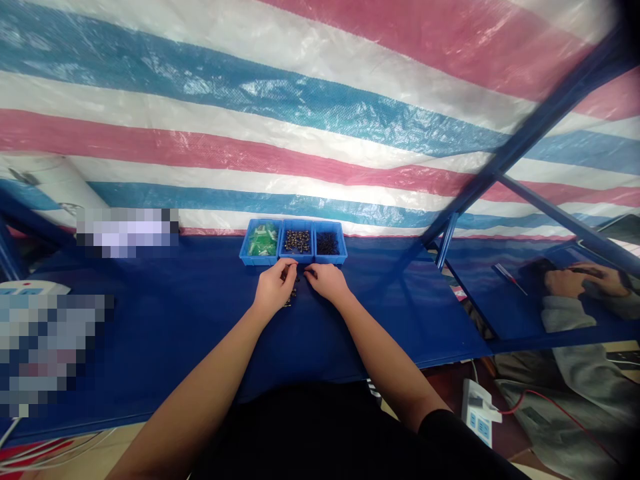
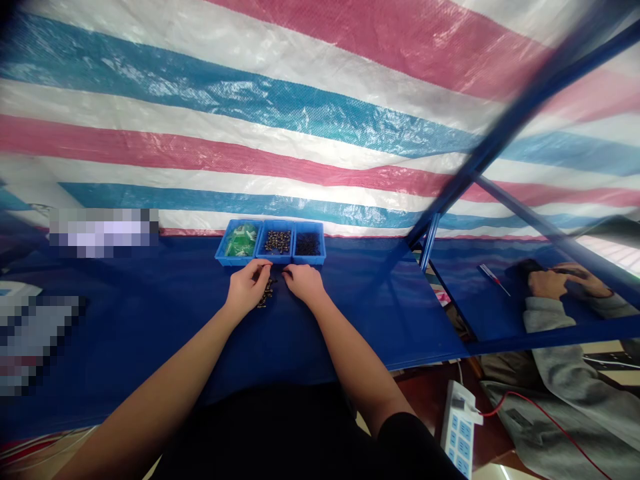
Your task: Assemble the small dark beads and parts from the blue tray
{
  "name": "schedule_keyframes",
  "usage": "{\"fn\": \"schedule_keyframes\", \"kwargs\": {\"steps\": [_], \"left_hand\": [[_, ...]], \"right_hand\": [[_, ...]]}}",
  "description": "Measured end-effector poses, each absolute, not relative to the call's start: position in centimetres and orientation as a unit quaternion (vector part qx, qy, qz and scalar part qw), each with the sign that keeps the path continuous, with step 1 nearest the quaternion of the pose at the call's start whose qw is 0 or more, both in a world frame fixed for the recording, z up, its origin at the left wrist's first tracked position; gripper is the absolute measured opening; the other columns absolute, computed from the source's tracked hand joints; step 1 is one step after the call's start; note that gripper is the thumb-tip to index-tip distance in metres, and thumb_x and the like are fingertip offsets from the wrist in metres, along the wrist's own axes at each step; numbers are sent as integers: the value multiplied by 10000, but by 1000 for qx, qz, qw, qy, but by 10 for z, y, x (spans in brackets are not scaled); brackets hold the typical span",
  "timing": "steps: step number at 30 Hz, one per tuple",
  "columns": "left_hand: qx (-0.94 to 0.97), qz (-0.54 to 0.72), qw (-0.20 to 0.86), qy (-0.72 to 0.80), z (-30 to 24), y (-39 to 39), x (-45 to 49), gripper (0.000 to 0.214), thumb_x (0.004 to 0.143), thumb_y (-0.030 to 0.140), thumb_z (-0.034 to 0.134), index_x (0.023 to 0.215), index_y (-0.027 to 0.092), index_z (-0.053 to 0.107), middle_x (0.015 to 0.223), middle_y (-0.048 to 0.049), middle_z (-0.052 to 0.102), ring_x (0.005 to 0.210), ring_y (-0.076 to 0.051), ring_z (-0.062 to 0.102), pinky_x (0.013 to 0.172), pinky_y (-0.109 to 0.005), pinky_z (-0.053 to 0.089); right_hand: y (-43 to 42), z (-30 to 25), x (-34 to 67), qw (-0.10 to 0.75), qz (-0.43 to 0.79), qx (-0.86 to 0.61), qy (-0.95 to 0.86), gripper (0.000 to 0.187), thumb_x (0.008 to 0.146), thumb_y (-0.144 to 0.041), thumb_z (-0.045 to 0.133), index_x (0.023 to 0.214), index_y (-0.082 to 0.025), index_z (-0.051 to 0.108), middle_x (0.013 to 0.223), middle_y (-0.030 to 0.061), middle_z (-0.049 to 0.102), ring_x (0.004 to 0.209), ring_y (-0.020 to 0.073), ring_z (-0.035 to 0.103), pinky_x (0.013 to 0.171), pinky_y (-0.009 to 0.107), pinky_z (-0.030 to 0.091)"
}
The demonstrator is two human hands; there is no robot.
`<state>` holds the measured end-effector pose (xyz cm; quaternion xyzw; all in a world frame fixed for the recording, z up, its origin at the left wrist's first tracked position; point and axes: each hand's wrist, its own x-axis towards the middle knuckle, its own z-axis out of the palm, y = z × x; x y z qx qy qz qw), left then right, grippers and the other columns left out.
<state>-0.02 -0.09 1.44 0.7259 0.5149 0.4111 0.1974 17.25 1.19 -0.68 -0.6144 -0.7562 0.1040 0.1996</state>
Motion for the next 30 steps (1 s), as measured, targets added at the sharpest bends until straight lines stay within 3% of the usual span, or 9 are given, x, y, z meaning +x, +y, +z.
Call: {"fn": "schedule_keyframes", "kwargs": {"steps": [4,9,15,20,25,30], "left_hand": [[737,392,205,511,11,1,0,275,911,401,455,1017,216,629,689,19,640,561,-122,571,592,-234,430],[760,381,207,485,6,5,0,290,892,382,482,1072,216,636,716,3,643,622,-140,583,630,-246,449],[767,382,202,475,8,4,1,259,905,381,473,1005,216,647,790,-16,673,697,-154,608,669,-255,452],[764,389,206,472,11,3,1,309,930,414,427,988,215,656,936,-39,702,803,-171,638,718,-260,465],[741,402,223,490,10,3,0,315,909,444,473,1073,222,626,763,-2,672,646,-142,611,626,-239,458],[729,415,220,498,7,3,0,279,911,441,474,999,215,611,712,8,641,612,-130,592,605,-232,443]], "right_hand": [[10,-1,177,217,124,-596,-763,168,869,-305,558,924,-256,709,830,43,728,739,199,658,653,277,466],[6,8,179,333,200,-537,-749,174,881,-293,522,947,-218,664,809,20,704,704,150,631,681,253,474],[4,12,176,438,278,-487,-703,205,868,-330,527,913,-188,668,791,25,688,691,138,623,679,254,497],[4,12,176,455,295,-482,-689,220,840,-346,578,969,-202,682,840,34,708,705,149,638,644,261,500],[5,12,175,467,314,-475,-677,224,842,-356,586,956,-194,691,859,42,718,727,157,656,653,268,516],[4,10,174,479,314,-471,-671,227,834,-359,601,964,-199,697,847,41,719,699,152,654,648,269,520]]}}
